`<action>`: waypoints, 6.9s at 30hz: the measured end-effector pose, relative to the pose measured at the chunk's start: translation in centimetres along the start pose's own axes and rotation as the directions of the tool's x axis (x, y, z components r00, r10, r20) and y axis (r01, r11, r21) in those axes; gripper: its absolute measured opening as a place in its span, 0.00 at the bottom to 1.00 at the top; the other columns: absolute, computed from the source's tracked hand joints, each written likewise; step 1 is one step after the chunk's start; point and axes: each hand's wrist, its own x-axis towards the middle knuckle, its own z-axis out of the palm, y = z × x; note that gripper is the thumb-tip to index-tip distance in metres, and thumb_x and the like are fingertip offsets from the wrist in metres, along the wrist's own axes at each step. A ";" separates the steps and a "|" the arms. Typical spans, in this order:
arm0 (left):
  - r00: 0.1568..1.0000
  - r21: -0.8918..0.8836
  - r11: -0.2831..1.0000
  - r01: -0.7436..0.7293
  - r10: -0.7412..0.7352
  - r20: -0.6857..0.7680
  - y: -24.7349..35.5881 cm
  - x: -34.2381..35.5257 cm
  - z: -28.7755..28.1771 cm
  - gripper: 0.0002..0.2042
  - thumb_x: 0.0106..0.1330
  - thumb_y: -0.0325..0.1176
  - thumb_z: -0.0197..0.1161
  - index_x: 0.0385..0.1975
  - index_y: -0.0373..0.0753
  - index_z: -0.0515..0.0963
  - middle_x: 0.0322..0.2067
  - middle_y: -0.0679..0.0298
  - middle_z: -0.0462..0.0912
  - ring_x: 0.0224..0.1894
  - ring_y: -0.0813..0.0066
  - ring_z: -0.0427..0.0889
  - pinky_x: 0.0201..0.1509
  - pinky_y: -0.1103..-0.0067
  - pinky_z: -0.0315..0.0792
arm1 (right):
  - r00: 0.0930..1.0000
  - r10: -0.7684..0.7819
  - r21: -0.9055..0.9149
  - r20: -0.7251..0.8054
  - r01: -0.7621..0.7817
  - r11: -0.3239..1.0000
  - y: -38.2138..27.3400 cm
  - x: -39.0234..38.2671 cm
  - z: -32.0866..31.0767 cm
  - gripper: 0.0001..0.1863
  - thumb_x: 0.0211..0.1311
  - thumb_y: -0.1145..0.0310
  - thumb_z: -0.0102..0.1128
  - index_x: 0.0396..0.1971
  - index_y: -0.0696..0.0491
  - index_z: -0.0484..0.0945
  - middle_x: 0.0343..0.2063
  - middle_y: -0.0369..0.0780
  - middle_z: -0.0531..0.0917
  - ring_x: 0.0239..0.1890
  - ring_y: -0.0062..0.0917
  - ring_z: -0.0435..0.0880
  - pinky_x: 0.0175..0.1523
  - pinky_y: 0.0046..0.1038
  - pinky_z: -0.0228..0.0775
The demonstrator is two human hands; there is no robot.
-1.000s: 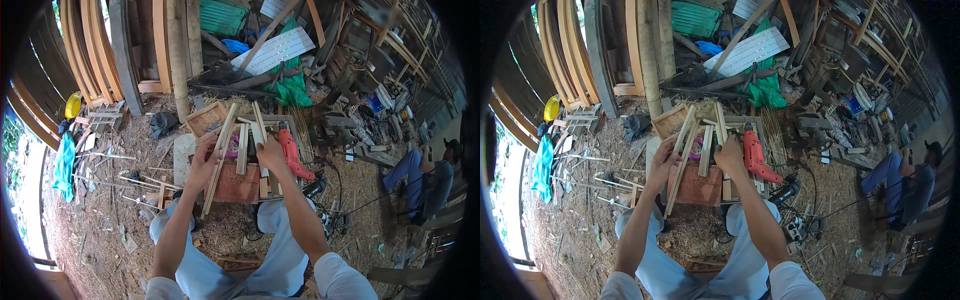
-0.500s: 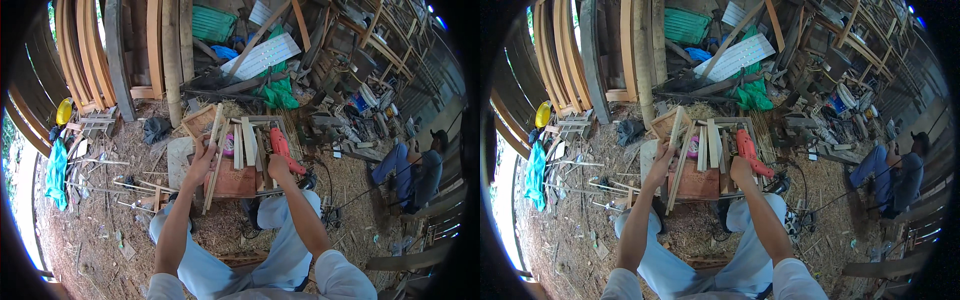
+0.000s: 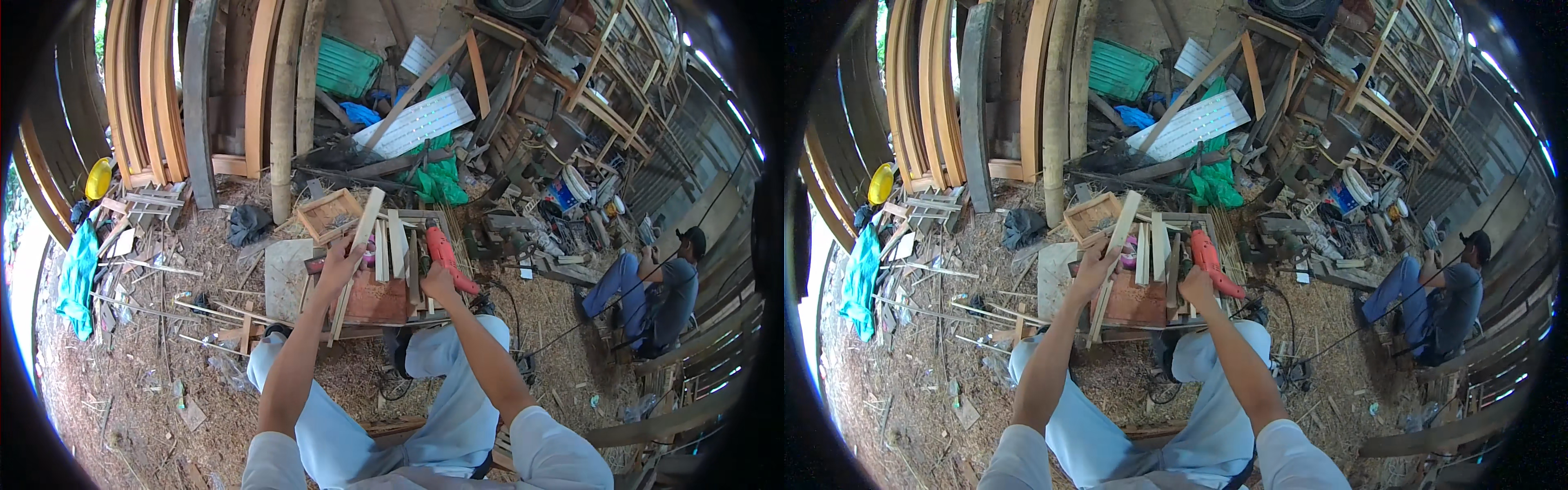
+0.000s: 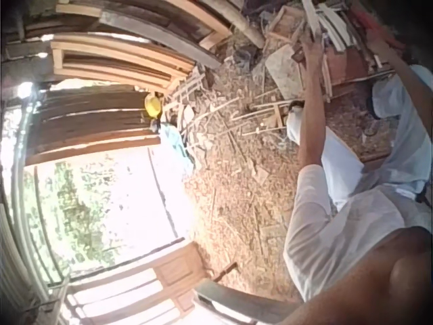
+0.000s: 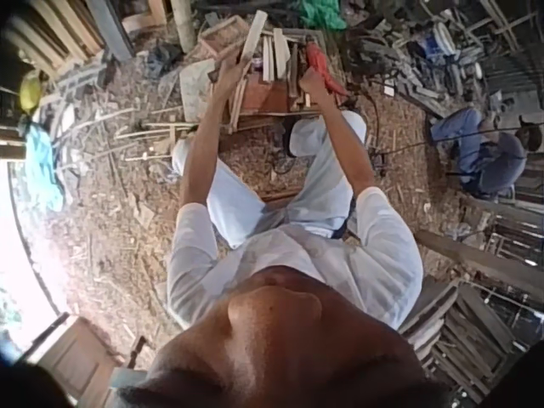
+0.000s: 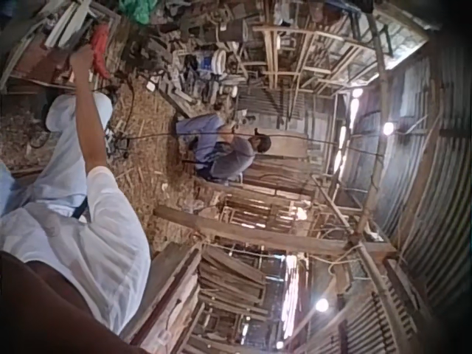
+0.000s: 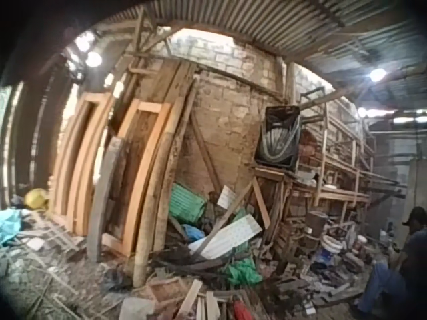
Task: The person saws a piece of wood by hand on a workbench, then uses an angle grinder to sand several small wooden strips and a frame, and finally measures and joins the strips using glue.
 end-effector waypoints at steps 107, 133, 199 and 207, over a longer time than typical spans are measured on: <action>0.933 0.042 0.940 0.339 -0.341 0.110 2.7 -2.1 0.6 0.11 0.73 0.39 0.46 0.44 0.38 0.66 0.30 0.69 0.68 0.24 0.85 0.66 0.23 0.87 0.61 | 0.967 -0.216 0.141 0.132 0.198 0.970 -11.1 -1.3 -4.9 0.22 0.49 0.74 0.56 0.47 0.59 0.64 0.37 0.50 0.79 0.42 0.45 0.80 0.45 0.42 0.71; 0.906 -0.441 0.796 0.415 -0.314 0.285 4.0 -2.2 -1.0 0.26 0.72 0.59 0.34 0.33 0.41 0.67 0.17 0.75 0.58 0.11 0.86 0.55 0.14 0.87 0.52 | 0.923 -0.367 0.326 -0.113 0.384 0.864 -12.9 -1.7 -5.7 0.39 0.39 0.88 0.58 0.57 0.57 0.57 0.55 0.51 0.60 0.58 0.52 0.59 0.61 0.43 0.59; 0.965 -0.270 0.929 0.253 -0.261 0.008 3.3 -3.1 0.1 0.17 0.74 0.50 0.41 0.45 0.43 0.65 0.27 0.68 0.68 0.19 0.85 0.61 0.17 0.88 0.54 | 0.953 -0.260 0.416 -0.154 0.301 0.858 -11.8 -2.7 -5.6 0.27 0.47 0.84 0.60 0.51 0.60 0.64 0.46 0.53 0.67 0.50 0.52 0.69 0.54 0.41 0.64; 0.962 -0.297 0.916 0.271 -0.263 0.065 2.9 -3.3 0.8 0.15 0.75 0.48 0.38 0.44 0.42 0.64 0.28 0.68 0.66 0.19 0.85 0.60 0.17 0.88 0.54 | 0.943 -0.258 0.312 -0.211 0.316 0.896 -13.1 -2.5 -4.1 0.28 0.47 0.88 0.53 0.52 0.68 0.61 0.52 0.55 0.61 0.55 0.50 0.63 0.60 0.41 0.60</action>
